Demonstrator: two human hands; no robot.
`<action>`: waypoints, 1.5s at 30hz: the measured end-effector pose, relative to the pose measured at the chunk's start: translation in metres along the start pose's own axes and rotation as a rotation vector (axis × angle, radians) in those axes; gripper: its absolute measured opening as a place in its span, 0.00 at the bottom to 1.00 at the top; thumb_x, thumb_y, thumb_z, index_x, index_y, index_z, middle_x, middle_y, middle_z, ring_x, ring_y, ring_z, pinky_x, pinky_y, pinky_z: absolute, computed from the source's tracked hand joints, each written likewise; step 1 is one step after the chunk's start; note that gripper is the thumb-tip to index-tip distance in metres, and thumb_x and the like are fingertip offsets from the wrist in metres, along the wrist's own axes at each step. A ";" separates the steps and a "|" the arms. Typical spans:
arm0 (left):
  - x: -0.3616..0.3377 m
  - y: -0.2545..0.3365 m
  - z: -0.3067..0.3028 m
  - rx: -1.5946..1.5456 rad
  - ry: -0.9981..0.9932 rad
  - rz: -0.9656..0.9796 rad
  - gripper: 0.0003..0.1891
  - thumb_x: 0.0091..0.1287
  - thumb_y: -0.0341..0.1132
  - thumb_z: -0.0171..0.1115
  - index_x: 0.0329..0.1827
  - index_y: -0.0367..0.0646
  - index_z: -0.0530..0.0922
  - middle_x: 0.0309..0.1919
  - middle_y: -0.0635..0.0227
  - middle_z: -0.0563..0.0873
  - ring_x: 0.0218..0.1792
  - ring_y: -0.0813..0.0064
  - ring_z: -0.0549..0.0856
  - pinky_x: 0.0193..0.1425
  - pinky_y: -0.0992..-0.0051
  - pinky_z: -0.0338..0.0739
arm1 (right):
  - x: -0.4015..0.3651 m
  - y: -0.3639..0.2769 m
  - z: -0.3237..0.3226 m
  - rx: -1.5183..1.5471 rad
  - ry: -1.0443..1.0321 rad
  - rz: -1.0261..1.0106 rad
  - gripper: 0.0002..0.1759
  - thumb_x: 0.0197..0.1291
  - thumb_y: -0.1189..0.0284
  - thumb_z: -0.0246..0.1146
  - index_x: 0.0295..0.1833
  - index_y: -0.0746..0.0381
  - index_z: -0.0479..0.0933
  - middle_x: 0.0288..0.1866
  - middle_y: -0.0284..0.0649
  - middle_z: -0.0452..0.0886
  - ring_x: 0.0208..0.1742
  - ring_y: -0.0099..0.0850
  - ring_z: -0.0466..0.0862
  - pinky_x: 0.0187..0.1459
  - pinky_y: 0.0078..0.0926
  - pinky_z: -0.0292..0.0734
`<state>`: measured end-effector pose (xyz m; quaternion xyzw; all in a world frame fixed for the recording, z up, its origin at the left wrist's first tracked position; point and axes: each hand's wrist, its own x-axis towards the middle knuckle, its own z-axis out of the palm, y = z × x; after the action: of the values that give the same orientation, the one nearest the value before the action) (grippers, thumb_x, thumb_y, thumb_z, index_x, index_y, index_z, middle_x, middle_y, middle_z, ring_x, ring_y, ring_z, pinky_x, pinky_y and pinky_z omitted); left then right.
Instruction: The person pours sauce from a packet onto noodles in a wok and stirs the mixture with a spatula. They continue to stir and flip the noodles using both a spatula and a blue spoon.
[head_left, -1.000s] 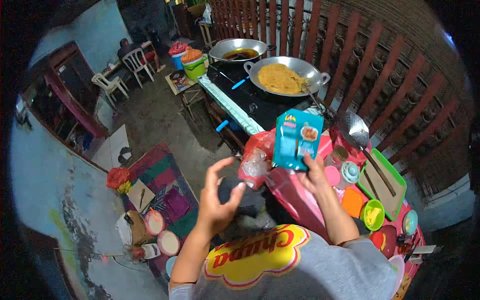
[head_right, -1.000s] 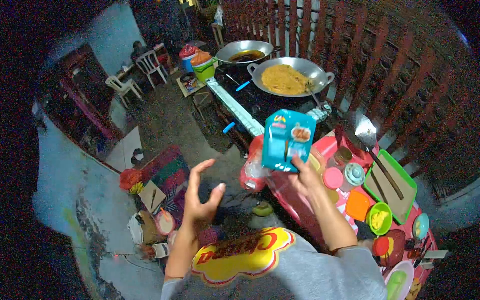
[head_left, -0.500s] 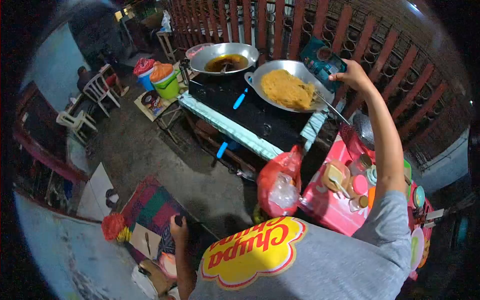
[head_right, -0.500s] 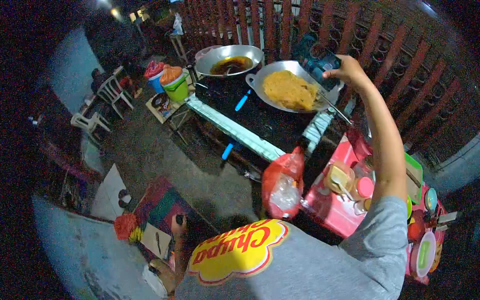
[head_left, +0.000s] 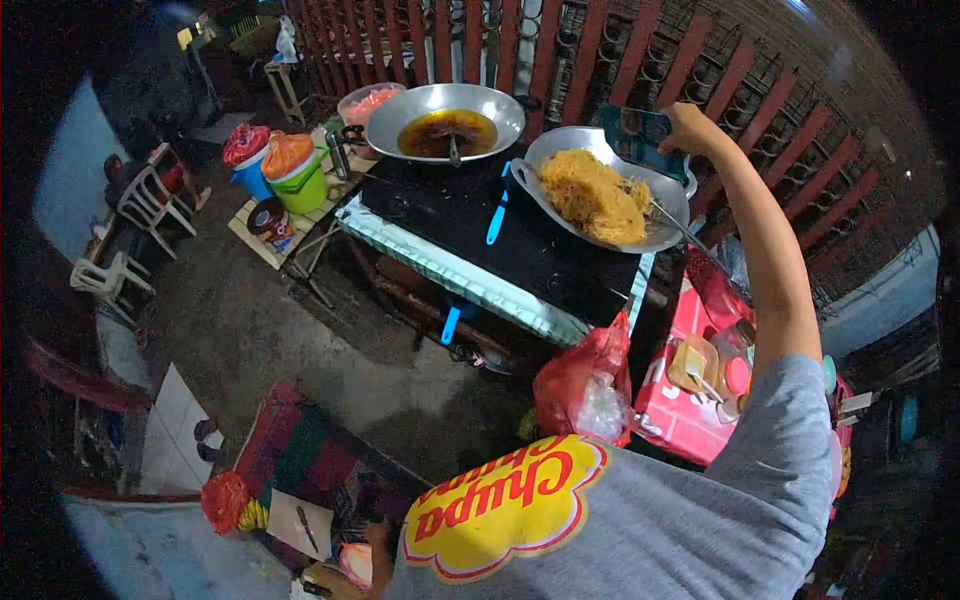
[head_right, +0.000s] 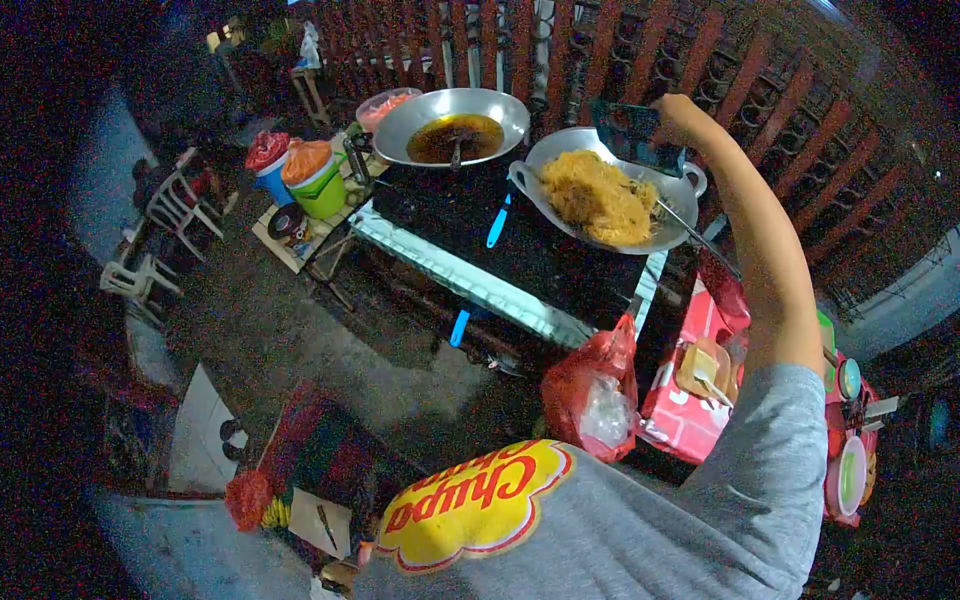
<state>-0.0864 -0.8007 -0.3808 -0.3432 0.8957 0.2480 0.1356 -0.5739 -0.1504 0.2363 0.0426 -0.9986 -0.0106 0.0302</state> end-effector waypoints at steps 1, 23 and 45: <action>0.002 0.004 -0.001 -0.019 -0.027 -0.002 0.26 0.52 0.47 0.60 0.48 0.35 0.71 0.42 0.50 0.78 0.43 0.54 0.78 0.46 0.64 0.72 | 0.009 0.005 0.003 -0.057 -0.015 -0.006 0.30 0.26 0.71 0.72 0.42 0.70 0.73 0.41 0.55 0.75 0.48 0.47 0.74 0.46 0.36 0.69; 0.198 0.164 0.021 -0.317 -0.207 0.284 0.27 0.50 0.47 0.62 0.47 0.35 0.72 0.39 0.51 0.80 0.39 0.59 0.80 0.44 0.67 0.73 | 0.092 0.077 0.021 -0.176 0.038 0.176 0.35 0.27 0.68 0.72 0.47 0.70 0.71 0.38 0.56 0.76 0.43 0.47 0.77 0.43 0.35 0.72; 0.217 0.208 -0.046 0.926 -0.271 0.850 0.20 0.51 0.39 0.63 0.45 0.40 0.72 0.35 0.54 0.80 0.34 0.60 0.80 0.42 0.67 0.73 | 0.066 0.065 0.032 -0.105 0.156 0.183 0.28 0.28 0.75 0.69 0.43 0.69 0.74 0.32 0.54 0.78 0.38 0.45 0.79 0.41 0.33 0.72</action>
<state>-0.3892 -0.8105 -0.3591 0.1702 0.9428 -0.0910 0.2718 -0.6469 -0.0910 0.2102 -0.0495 -0.9910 -0.0565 0.1109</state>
